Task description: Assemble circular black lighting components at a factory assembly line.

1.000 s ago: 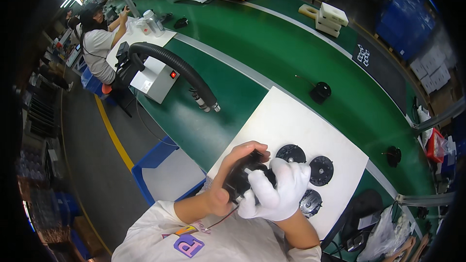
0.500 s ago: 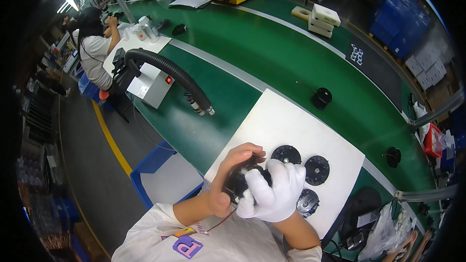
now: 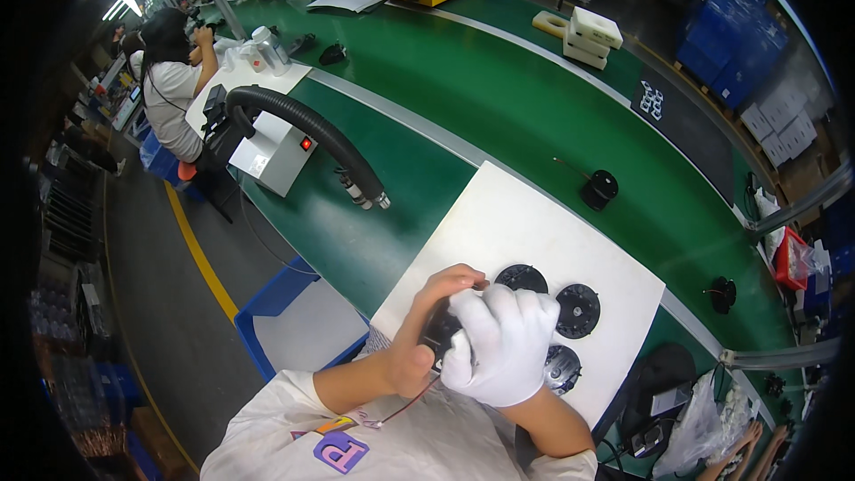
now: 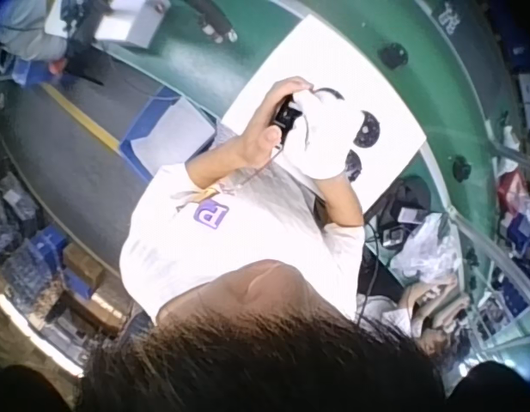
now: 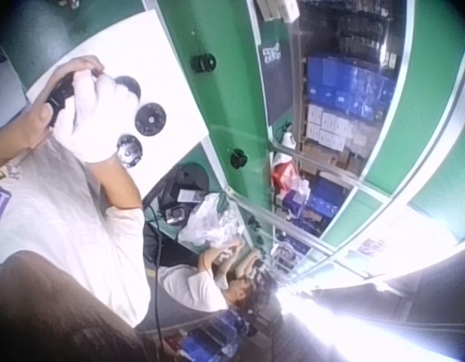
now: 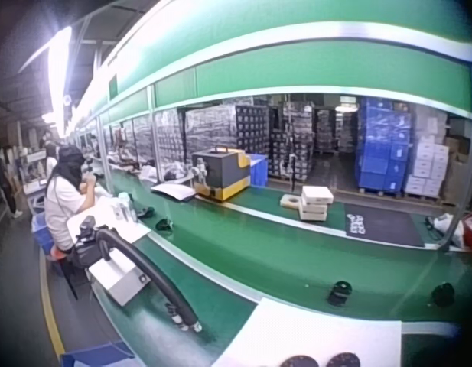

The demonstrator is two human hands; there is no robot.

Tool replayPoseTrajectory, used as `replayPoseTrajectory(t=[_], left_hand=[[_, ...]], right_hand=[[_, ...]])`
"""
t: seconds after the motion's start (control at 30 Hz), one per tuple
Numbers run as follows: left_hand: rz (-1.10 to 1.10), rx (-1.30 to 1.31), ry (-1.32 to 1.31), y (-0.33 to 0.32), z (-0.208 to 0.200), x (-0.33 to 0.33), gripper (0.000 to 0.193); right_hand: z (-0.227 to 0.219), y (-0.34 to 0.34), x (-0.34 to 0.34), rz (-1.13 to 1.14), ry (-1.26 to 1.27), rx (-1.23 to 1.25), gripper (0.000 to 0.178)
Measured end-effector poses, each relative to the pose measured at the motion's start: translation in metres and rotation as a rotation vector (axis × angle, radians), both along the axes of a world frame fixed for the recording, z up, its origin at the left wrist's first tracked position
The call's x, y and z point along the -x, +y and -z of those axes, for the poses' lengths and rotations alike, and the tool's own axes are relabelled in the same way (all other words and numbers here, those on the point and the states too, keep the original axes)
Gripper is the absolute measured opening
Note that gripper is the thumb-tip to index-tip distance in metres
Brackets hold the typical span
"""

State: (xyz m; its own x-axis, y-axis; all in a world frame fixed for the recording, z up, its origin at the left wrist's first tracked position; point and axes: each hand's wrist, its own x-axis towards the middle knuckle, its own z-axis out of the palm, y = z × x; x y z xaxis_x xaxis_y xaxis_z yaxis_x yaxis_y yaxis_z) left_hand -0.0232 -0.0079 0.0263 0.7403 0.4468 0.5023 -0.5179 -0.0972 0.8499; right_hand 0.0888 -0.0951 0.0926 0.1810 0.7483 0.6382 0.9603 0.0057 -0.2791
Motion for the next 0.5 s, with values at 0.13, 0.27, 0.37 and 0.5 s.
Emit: replayPoseTrajectory(t=[0.13, 0.27, 0.37, 0.5], left_hand=[[0.055, 0.140, 0.055, -0.014, -0.002, 0.009, 0.082], [0.141, 0.113, 0.147, -0.011, -0.002, 0.014, 0.093], [0.072, 0.076, 0.120, -0.014, 0.004, 0.009, 0.098], [0.042, 0.074, 0.161, -0.002, 0.019, -0.005, 0.095]], right_hand=[[-0.003, 0.014, -0.012, -0.277, 0.047, -0.105, 0.049], [0.034, 0.009, -0.017, -0.498, 0.337, -0.098, 0.062], [0.063, 0.009, -0.009, -0.399, 0.369, -0.215, 0.059], [0.087, 0.018, -0.009, -0.242, 0.400, -0.250, 0.057]])
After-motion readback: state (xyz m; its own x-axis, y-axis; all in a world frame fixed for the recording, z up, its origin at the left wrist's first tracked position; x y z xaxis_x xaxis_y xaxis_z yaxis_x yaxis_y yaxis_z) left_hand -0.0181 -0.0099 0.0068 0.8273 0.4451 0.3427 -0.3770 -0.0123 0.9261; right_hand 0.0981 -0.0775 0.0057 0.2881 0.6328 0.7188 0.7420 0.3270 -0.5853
